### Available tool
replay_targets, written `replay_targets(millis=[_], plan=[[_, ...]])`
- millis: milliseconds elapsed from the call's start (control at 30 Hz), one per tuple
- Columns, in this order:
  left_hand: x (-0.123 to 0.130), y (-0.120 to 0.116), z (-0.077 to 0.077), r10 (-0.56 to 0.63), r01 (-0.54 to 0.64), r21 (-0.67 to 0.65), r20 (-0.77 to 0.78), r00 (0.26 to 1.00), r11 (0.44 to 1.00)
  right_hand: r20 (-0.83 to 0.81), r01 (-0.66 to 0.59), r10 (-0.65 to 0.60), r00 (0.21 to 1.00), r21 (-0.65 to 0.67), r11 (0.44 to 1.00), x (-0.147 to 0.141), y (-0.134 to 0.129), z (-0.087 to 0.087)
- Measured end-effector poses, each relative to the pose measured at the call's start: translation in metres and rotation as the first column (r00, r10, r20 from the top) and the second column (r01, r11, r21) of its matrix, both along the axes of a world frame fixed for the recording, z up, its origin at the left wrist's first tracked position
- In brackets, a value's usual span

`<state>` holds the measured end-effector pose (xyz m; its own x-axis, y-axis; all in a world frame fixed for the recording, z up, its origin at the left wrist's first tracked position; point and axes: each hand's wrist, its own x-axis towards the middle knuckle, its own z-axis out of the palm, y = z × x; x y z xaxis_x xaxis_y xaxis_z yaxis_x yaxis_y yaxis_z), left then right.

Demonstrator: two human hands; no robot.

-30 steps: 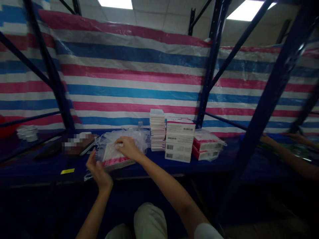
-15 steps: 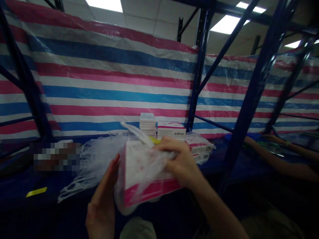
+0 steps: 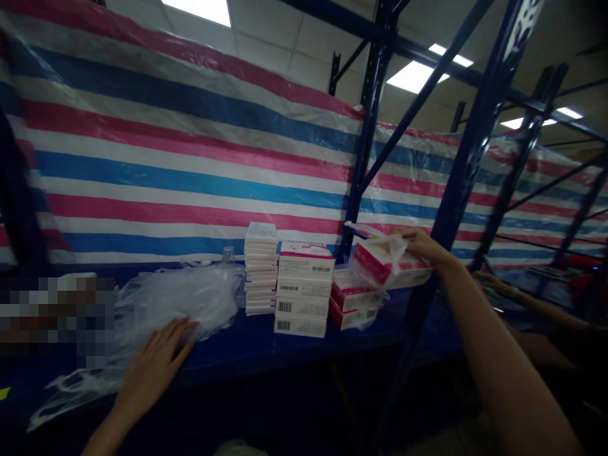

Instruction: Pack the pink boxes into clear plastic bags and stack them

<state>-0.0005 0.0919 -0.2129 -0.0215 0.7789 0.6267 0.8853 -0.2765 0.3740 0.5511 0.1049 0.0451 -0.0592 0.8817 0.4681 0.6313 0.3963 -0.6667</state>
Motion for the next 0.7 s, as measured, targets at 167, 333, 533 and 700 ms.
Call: replay_targets(millis=[167, 333, 533, 700], plan=[[0.015, -0.014, 0.005, 0.056, -0.066, -0.088, -0.117, 0.992, 0.994, -0.126, -0.148, 0.124, 0.984, -0.201, 0.968, -0.018, 0.046, -0.050], [0.014, -0.014, 0.007, 0.118, -0.122, -0.092, -0.051, 0.992, 0.988, 0.006, -0.122, 0.125, 0.992, -0.164, 0.979, -0.028, 0.061, -0.059], [0.013, -0.017, 0.019, 0.092, -0.092, -0.074, 0.001, 0.996, 0.993, 0.112, -0.066, 0.079, 0.991, -0.111, 0.992, -0.012, 0.077, -0.059], [0.000, -0.018, 0.035, 0.196, -0.199, -0.049, -0.074, 0.978, 0.979, 0.234, 0.046, -0.110, 0.966, 0.262, 0.964, -0.006, 0.059, -0.067]])
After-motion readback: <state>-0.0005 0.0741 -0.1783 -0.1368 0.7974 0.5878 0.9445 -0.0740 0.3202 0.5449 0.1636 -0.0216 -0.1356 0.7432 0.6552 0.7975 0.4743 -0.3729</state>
